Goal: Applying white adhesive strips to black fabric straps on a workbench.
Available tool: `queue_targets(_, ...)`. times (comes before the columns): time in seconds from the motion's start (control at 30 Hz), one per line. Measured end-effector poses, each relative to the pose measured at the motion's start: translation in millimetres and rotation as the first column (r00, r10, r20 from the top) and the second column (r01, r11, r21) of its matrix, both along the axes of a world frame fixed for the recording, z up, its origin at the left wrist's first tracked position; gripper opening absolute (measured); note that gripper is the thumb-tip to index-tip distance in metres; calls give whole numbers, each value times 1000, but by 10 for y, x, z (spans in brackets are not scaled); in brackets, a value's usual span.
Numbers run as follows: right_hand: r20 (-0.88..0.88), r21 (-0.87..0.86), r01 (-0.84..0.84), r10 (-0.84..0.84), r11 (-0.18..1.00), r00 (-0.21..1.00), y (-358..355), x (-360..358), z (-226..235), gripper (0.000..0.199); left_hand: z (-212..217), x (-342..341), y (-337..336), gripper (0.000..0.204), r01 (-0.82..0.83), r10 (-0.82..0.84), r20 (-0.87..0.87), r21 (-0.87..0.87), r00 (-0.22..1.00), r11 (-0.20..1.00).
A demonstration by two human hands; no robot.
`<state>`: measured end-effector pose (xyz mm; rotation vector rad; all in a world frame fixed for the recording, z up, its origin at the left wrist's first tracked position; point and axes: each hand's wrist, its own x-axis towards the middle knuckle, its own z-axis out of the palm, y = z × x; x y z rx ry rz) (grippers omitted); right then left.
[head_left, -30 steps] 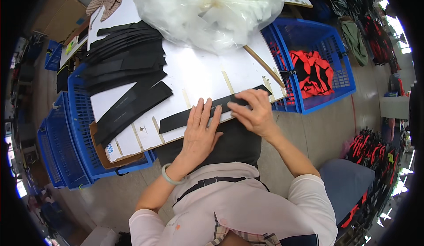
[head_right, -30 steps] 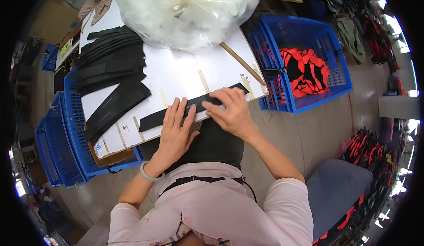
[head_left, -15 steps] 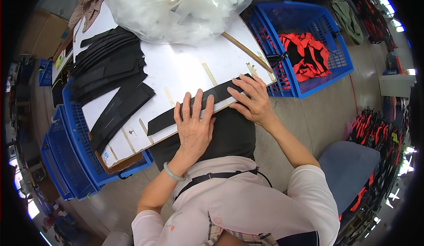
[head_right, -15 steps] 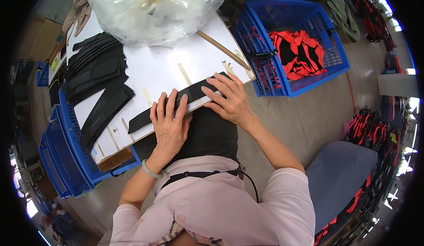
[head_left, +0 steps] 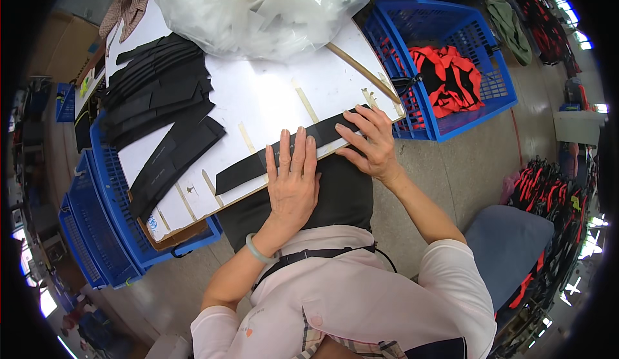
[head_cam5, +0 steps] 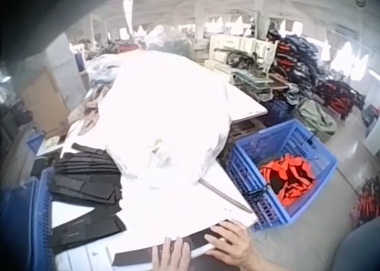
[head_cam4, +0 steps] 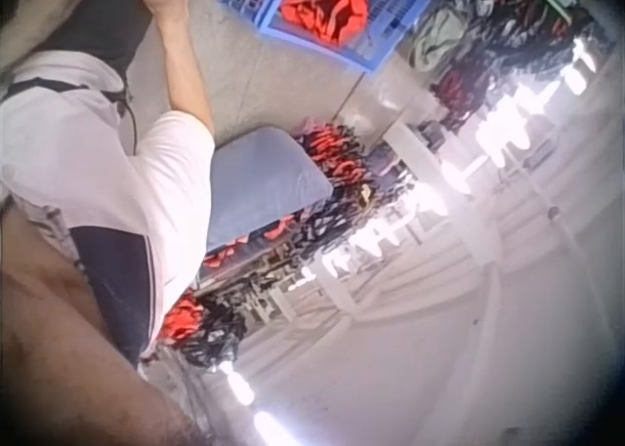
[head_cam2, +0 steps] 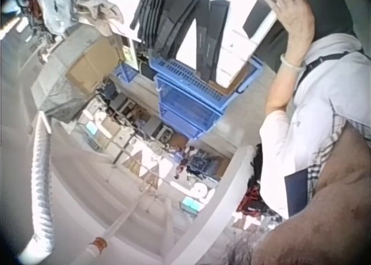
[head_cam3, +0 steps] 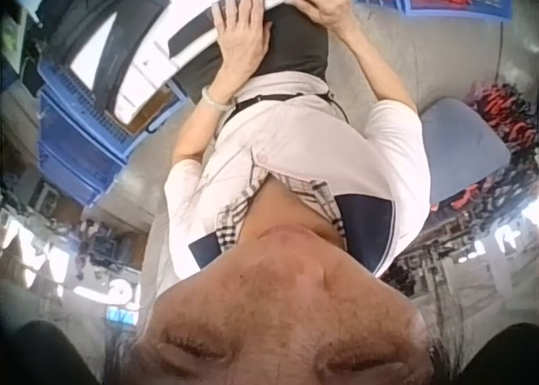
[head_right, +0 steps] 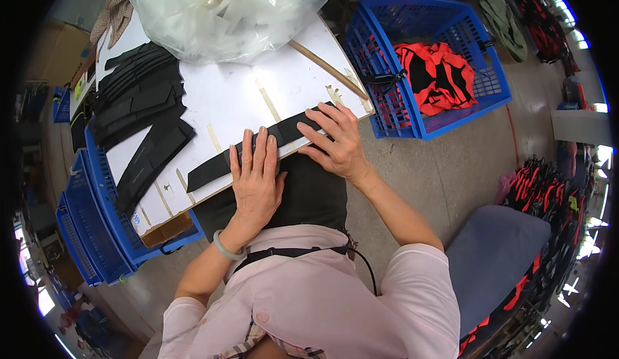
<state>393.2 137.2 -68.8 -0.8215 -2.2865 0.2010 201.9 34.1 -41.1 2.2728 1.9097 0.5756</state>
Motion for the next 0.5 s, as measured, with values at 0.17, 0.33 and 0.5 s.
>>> queue_targets(0.17, -13, -2, -5, 5, 1000, 1000, 9, 6, -24, 44, -6, -12, 8, 82, 0, 0, 17, -1, 1000, 1000)
queue_targets(0.33, -16, -3, 2, -2, 1000, 1000, 22, -2, 16, 43, -17, -10, 6, 84, -17, 17, 22, 1, 1000, 1000)
queue_targets(0.5, -4, -15, -2, 2, 1000, 1000, 20, -16, 35, 43, -63, -14, 0, 80, -30, 33, -74, 32, 997, 999)
